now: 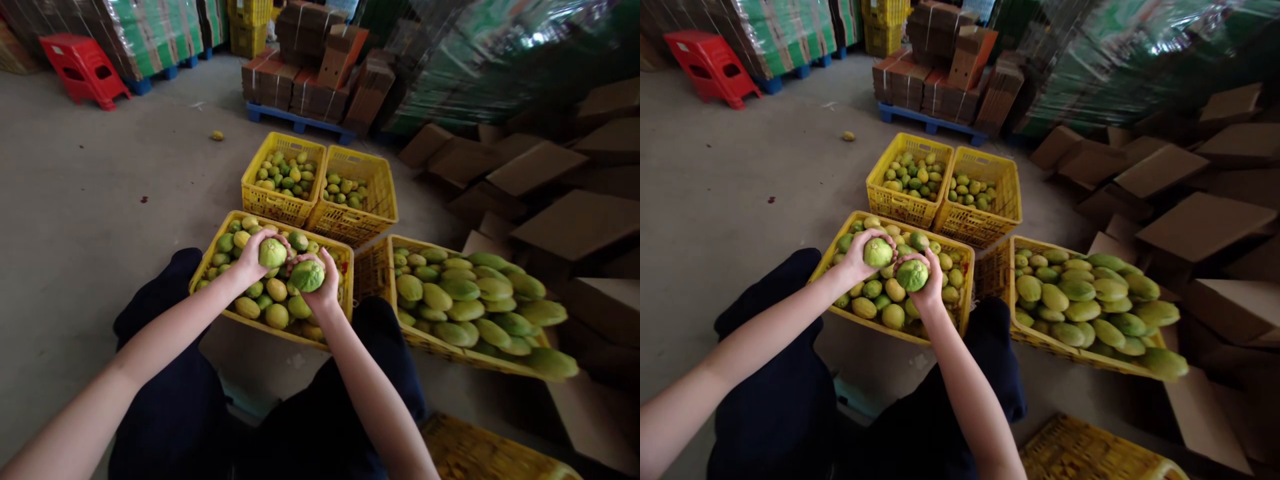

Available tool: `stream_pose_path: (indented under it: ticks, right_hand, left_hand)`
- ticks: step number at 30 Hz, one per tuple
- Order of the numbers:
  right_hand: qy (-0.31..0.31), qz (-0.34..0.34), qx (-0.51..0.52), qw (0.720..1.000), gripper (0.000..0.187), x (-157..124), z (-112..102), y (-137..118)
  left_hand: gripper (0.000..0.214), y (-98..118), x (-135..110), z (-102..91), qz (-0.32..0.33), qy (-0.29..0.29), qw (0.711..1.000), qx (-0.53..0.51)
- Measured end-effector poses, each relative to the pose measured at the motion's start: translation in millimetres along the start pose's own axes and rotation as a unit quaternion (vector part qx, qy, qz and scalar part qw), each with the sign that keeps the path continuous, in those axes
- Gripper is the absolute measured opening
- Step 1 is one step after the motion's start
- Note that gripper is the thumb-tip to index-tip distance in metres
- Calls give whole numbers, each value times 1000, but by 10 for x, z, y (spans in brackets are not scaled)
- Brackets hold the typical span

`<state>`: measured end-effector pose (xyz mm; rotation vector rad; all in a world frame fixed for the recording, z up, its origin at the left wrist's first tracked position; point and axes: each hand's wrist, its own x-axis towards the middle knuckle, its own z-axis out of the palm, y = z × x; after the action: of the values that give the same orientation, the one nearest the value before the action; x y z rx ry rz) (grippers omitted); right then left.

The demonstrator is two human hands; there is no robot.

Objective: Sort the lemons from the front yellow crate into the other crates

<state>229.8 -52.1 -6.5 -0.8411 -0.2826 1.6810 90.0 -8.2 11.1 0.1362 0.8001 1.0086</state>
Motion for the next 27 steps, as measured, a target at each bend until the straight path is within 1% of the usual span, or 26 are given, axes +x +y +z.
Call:
stream_pose_path:
  ticks: [2, 4, 5, 7, 10, 12, 15, 18, 21, 25, 27]
  right_hand:
    - [16, 0, 26, 1000, 28, 15, -9, -10]
    - [22, 1, 57, 998, 21, 31, -31, -12]
    - [20, 5, 71, 997, 18, 39, -43, -9]
    - [11, 20, 88, 996, 20, 54, -63, 1]
    - [14, 46, 92, 995, 24, 74, -69, 15]
    - [24, 60, 88, 994, 22, 83, -63, 14]
    - [32, 75, 77, 994, 21, 90, -57, -4]
    - [38, 83, 74, 993, 30, 99, -61, -20]
    - [55, 94, 75, 991, 36, 113, -57, -14]
    - [86, 81, 92, 989, 29, 117, -26, 8]
    - [84, 63, 103, 989, 25, 107, -9, 5]
  left_hand:
    - [16, 15, 29, -10, -14, 43, 997, -57]
    - [15, 23, 61, -24, 1, 84, 991, -100]
    - [14, 25, 75, -29, 10, 100, 989, -110]
    - [12, 24, 93, -33, 14, 116, 987, -108]
    - [15, 19, 91, -24, -10, 103, 990, -92]
    - [17, 20, 78, -14, -30, 91, 992, -85]
    - [23, 30, 51, 1, -45, 89, 992, -77]
    - [24, 32, 23, 22, -43, 88, 992, -80]
    - [24, 12, -4, 56, -38, 67, 993, -87]
    - [19, -15, -18, 98, -34, 41, 996, -78]
    - [15, -13, -13, 104, -26, 30, 997, -69]
